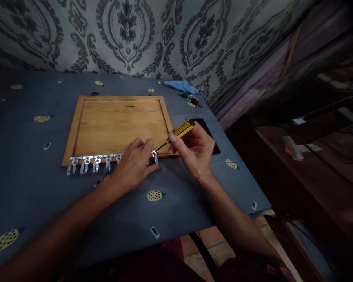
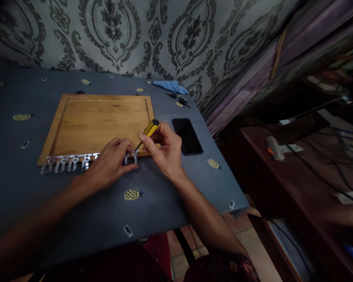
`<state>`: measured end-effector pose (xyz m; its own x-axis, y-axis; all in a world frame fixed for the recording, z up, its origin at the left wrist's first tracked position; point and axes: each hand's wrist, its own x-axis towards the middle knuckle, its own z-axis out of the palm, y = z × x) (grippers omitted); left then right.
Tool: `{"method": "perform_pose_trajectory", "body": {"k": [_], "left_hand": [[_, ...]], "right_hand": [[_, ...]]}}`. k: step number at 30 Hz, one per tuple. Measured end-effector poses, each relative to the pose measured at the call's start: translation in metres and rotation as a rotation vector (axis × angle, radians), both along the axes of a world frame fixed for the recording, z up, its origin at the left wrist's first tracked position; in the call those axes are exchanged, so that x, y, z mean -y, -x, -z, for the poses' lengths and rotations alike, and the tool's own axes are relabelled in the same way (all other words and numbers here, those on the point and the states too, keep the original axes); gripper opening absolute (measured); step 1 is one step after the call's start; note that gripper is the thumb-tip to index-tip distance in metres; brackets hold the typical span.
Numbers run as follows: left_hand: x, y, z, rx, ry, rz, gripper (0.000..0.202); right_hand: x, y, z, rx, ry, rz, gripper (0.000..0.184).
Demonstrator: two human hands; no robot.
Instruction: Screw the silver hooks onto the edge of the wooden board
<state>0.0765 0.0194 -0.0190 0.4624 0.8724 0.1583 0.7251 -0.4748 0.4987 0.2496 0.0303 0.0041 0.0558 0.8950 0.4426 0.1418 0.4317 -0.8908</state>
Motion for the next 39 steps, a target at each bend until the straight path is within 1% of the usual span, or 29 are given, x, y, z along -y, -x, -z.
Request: {"method": "perform_pose_trajectory", "body": {"k": [12, 17, 21, 24, 28, 31, 33, 37, 39], "left_hand": [[0.0, 0.0, -0.001, -0.034, -0.004, -0.006, 0.043], [0.0, -0.001, -0.005, -0.041, 0.016, -0.007, 0.041], [-0.001, -0.001, -0.006, -0.044, 0.031, 0.005, 0.039], [-0.002, -0.001, -0.005, -0.042, 0.029, 0.012, 0.039], [-0.004, -0.001, -0.005, -0.044, 0.02, 0.013, 0.042], [-0.004, -0.001, -0.005, -0.056, 0.013, 0.017, 0.042], [-0.004, -0.001, -0.006, -0.066, 0.018, 0.019, 0.041], [-0.005, -0.001, -0.008, -0.083, 0.035, 0.023, 0.04], [-0.004, -0.001, -0.008, -0.084, 0.042, 0.018, 0.04]], "right_hand": [[-0.001, -0.003, 0.006, 0.026, 0.043, -0.043, 0.035], [-0.002, -0.007, -0.001, -0.026, 0.118, -0.156, 0.034], [-0.003, -0.01, -0.006, -0.025, 0.129, -0.22, 0.036], [-0.004, -0.009, -0.004, -0.023, 0.154, -0.207, 0.036], [-0.007, -0.004, -0.001, -0.088, 0.163, -0.157, 0.039], [-0.012, -0.001, -0.002, -0.117, 0.174, -0.164, 0.042], [-0.018, -0.001, -0.008, -0.094, 0.188, -0.203, 0.043], [-0.028, -0.006, -0.021, 0.027, 0.223, -0.382, 0.04], [-0.031, -0.007, -0.023, 0.066, 0.229, -0.434, 0.038]]}}
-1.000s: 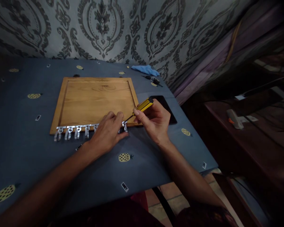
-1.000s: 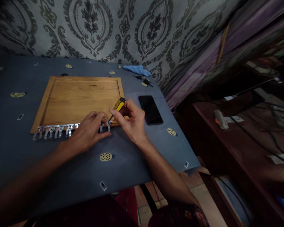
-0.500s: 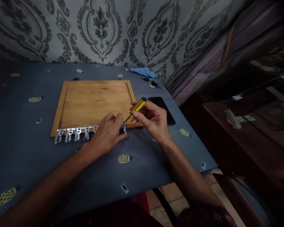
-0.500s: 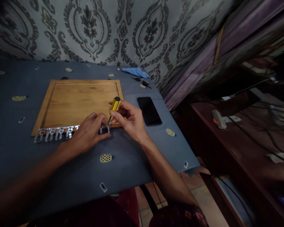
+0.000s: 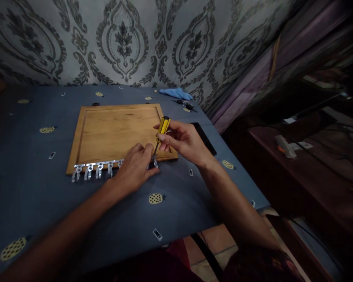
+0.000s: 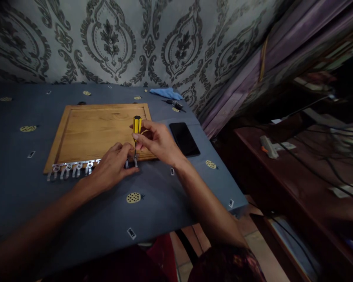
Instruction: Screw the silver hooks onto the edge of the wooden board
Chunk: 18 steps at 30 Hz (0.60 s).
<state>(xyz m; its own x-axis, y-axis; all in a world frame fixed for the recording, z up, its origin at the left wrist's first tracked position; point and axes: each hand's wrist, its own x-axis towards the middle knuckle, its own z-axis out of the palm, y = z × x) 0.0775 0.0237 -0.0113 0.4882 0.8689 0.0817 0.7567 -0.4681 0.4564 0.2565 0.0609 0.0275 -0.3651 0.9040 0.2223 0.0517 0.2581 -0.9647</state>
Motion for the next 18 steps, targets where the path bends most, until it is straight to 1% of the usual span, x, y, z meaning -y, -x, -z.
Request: {"method": "perform_pose_trajectory", "body": {"k": [2, 6, 9, 11, 13, 18], "left_hand": [[0.0, 0.0, 0.001, 0.012, -0.002, -0.003, 0.041], [0.0, 0.0, 0.003, 0.034, 0.001, -0.012, 0.042], [0.0, 0.0, 0.003, 0.038, -0.001, -0.014, 0.043], [0.0, 0.0, 0.003, 0.036, 0.001, -0.004, 0.043], [0.0, 0.0, 0.002, 0.034, 0.01, 0.004, 0.042], [0.0, 0.0, 0.0, 0.032, 0.026, -0.007, 0.042]], "right_hand": [[-0.001, 0.002, 0.003, 0.006, -0.012, 0.028, 0.039], [0.001, 0.011, 0.015, -0.068, -0.037, 0.199, 0.044], [0.005, 0.012, 0.021, -0.121, -0.021, 0.234, 0.046], [0.008, 0.009, 0.022, -0.125, -0.008, 0.226, 0.045], [0.011, 0.006, 0.021, -0.131, -0.023, 0.246, 0.044], [0.015, 0.003, 0.019, -0.167, -0.13, 0.384, 0.038]]}}
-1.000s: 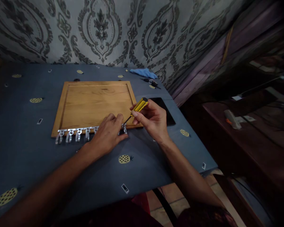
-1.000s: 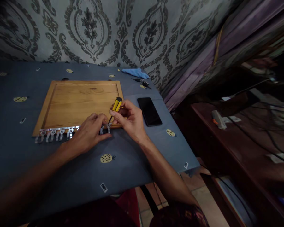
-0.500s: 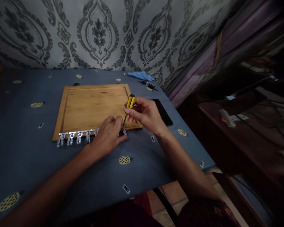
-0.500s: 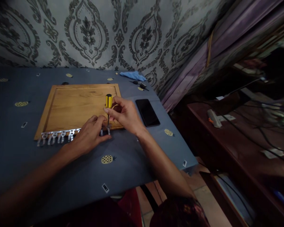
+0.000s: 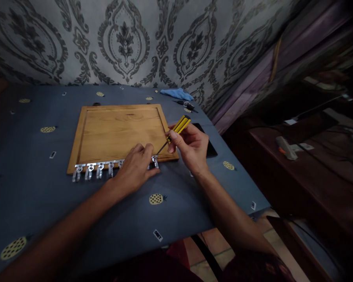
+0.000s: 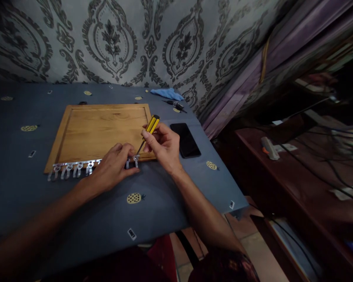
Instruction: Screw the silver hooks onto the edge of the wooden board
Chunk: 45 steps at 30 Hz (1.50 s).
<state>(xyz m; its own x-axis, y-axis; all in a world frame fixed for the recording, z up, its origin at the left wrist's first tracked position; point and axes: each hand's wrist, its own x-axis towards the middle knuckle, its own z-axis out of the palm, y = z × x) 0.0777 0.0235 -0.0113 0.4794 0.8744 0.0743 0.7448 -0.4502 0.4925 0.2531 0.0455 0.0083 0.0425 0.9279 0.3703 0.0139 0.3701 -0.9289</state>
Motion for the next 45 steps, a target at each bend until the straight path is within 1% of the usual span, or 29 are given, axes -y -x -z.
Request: {"method": "perform_pose_trajectory", "body": {"k": [2, 9, 15, 22, 26, 29, 32, 37, 41, 45], "left_hand": [[0.0, 0.0, 0.0, 0.006, -0.002, 0.001, 0.042], [0.0, 0.001, 0.004, 0.036, -0.028, 0.003, 0.042], [0.0, 0.0, 0.002, 0.003, -0.009, 0.015, 0.042], [-0.001, 0.0, 0.002, -0.016, -0.012, -0.002, 0.043], [-0.001, 0.002, 0.003, -0.011, -0.023, 0.017, 0.042], [-0.001, 0.002, 0.004, -0.006, -0.032, 0.024, 0.042], [-0.001, 0.001, 0.004, -0.006, -0.024, 0.021, 0.043], [-0.001, 0.001, 0.003, -0.004, -0.024, 0.01, 0.044], [-0.001, 0.001, 0.002, -0.017, -0.026, 0.015, 0.043], [-0.001, 0.0, 0.001, -0.01, -0.016, 0.02, 0.042]], "right_hand": [[0.0, 0.001, 0.0, 0.003, -0.01, 0.003, 0.037], [-0.001, 0.004, 0.008, -0.034, 0.016, -0.059, 0.033], [0.0, 0.005, 0.011, -0.015, 0.029, -0.095, 0.031], [0.003, 0.005, 0.005, 0.0, 0.07, -0.098, 0.038], [0.004, 0.003, -0.001, -0.021, 0.112, -0.18, 0.037], [0.003, -0.001, -0.004, 0.042, 0.109, -0.233, 0.038], [0.003, -0.002, -0.004, 0.09, 0.1, -0.209, 0.038], [0.005, 0.002, 0.001, 0.053, 0.114, -0.136, 0.039], [0.004, 0.002, 0.0, 0.039, 0.119, -0.15, 0.039], [0.003, 0.0, 0.002, 0.107, 0.056, -0.194, 0.037]]}}
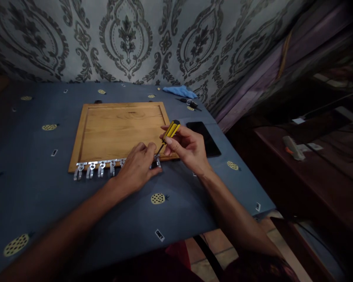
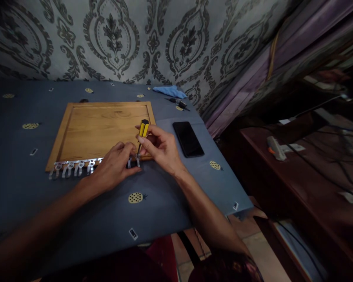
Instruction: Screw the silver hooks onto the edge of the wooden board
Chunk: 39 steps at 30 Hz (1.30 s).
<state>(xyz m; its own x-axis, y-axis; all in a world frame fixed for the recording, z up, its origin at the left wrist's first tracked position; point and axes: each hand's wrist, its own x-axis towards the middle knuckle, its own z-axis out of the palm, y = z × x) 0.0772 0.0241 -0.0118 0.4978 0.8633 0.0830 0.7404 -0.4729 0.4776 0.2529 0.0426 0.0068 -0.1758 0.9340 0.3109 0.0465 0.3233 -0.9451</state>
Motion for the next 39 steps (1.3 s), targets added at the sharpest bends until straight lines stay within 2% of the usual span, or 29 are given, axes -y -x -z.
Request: {"method": "perform_pose_trajectory", "body": {"k": [7, 12, 18, 23, 30, 36, 39], "left_hand": [[0.0, 0.0, 0.003, 0.02, -0.012, -0.011, 0.044], [0.0, 0.001, 0.003, 0.035, -0.018, -0.009, 0.041], [0.001, 0.002, 0.003, 0.029, -0.02, -0.012, 0.044], [0.0, 0.001, 0.001, 0.008, -0.003, -0.013, 0.043], [0.001, 0.0, -0.002, -0.006, 0.012, 0.0, 0.041], [0.001, 0.001, 0.0, -0.013, -0.009, -0.002, 0.041], [0.001, 0.001, 0.001, -0.002, -0.021, -0.007, 0.042]], "right_hand": [[0.003, 0.005, 0.015, 0.164, -0.197, 0.206, 0.023], [0.004, 0.01, 0.017, 0.047, -0.149, 0.215, 0.025], [0.006, 0.013, 0.012, -0.043, -0.195, 0.331, 0.03], [0.008, 0.013, 0.01, -0.003, -0.14, 0.303, 0.035], [0.008, 0.013, 0.014, 0.03, -0.125, 0.276, 0.033], [0.006, 0.012, 0.019, 0.073, -0.158, 0.272, 0.03], [0.005, 0.012, 0.017, 0.038, -0.113, 0.222, 0.033]]}}
